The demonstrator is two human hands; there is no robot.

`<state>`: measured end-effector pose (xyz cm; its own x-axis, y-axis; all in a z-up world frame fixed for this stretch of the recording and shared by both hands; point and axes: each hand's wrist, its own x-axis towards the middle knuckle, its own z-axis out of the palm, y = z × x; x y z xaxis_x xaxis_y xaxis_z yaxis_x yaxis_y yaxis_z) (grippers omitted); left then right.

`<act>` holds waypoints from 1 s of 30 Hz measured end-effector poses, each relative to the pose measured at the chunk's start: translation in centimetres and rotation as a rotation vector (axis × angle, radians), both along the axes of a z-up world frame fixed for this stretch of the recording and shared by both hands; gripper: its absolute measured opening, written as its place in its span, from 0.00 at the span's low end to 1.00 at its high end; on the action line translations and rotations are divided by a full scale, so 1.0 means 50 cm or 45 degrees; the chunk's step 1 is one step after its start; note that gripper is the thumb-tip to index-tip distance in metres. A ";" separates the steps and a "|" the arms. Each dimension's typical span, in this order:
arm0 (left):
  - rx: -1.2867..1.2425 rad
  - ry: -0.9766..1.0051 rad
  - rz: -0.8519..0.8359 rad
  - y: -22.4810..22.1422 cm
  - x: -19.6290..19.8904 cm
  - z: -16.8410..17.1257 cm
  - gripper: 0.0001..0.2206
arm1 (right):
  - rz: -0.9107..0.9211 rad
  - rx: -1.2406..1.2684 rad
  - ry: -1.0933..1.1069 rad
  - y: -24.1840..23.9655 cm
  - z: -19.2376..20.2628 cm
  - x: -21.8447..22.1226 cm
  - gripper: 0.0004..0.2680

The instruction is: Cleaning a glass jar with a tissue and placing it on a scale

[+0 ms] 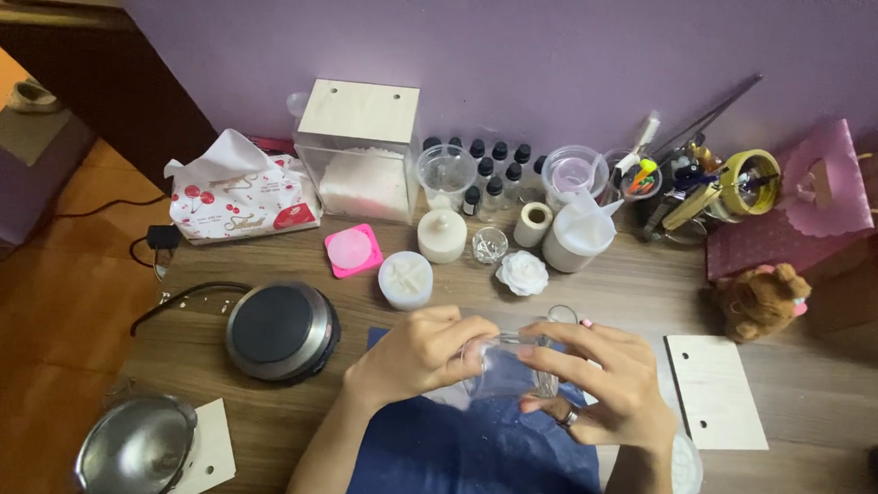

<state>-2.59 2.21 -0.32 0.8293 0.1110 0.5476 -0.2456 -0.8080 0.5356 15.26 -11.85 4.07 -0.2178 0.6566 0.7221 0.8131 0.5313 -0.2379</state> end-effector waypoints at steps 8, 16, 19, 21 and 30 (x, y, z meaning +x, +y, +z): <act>-0.586 0.120 -0.076 0.008 -0.007 0.035 0.19 | -0.125 0.106 0.015 -0.018 -0.041 0.023 0.13; -0.557 0.286 -0.244 0.007 0.007 0.042 0.14 | -0.047 0.050 -0.020 -0.011 -0.019 0.008 0.13; -0.571 0.297 -0.255 0.006 0.007 0.039 0.10 | -0.034 0.022 -0.022 -0.008 -0.008 0.001 0.12; -0.422 0.295 -0.164 0.004 0.007 0.034 0.09 | 0.024 -0.019 0.004 -0.006 0.000 -0.006 0.12; -0.151 0.153 0.087 -0.011 0.006 0.016 0.09 | -0.045 -0.049 0.009 0.000 -0.007 0.007 0.15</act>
